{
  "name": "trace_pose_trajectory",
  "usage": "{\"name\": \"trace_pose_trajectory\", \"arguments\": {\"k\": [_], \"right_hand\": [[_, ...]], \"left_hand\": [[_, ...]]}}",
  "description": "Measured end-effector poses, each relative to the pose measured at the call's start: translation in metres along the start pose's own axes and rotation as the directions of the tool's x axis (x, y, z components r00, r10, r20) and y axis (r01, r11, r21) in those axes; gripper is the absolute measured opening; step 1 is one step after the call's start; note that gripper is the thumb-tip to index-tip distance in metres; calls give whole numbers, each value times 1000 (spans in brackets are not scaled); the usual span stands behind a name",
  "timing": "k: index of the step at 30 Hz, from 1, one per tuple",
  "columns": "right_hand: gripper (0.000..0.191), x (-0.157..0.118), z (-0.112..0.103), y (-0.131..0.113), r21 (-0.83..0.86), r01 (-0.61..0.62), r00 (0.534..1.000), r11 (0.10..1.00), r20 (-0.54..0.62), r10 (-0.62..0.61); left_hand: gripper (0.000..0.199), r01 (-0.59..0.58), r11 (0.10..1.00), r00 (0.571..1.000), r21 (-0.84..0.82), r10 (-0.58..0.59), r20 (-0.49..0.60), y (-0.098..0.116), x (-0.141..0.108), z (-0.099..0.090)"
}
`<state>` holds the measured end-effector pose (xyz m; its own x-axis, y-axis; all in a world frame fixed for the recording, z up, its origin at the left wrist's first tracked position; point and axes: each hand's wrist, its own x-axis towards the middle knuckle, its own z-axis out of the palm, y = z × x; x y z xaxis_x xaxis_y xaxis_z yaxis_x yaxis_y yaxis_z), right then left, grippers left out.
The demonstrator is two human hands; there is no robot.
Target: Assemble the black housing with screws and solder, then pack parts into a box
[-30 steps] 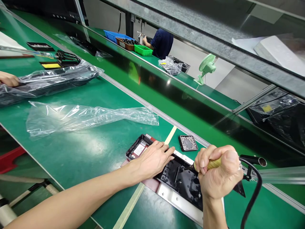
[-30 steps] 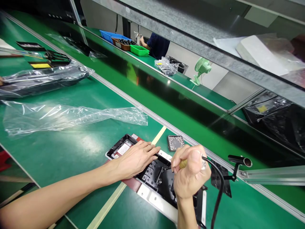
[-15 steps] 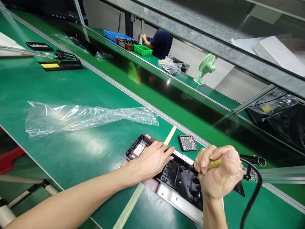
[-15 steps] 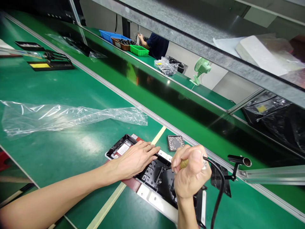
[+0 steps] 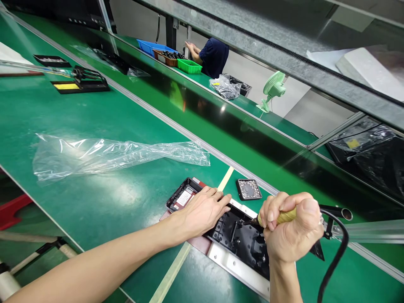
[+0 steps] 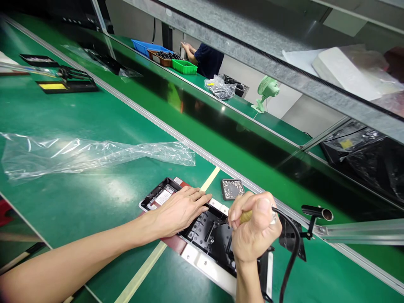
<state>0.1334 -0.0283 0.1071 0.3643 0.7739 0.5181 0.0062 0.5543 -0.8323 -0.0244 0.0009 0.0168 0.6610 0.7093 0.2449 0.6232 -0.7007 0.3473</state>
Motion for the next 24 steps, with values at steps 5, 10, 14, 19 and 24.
{"name": "trace_pose_trajectory", "arguments": {"k": [5,10,14,19,24], "right_hand": [[37,1,-1,0,10,-5,1000,1000,-2,5],[37,3,-5,0,24,-21,1000,999,10,21],[37,3,-7,-1,19,-33,999,999,12,33],[35,1,-8,-8,2,-73,997,997,31,73],[33,1,-10,-11,35,-103,992,994,82,100]], "left_hand": [[32,1,1000,1000,-2,-1,2,-1,-1,2],[33,-4,1000,1000,10,4,-1,-2,-1,4],[35,4,1000,1000,13,-4,0,-2,0,4],[36,16,1000,1000,18,-16,17,0,0,2],[37,11,998,1000,54,-12,10,0,1,3]]}}
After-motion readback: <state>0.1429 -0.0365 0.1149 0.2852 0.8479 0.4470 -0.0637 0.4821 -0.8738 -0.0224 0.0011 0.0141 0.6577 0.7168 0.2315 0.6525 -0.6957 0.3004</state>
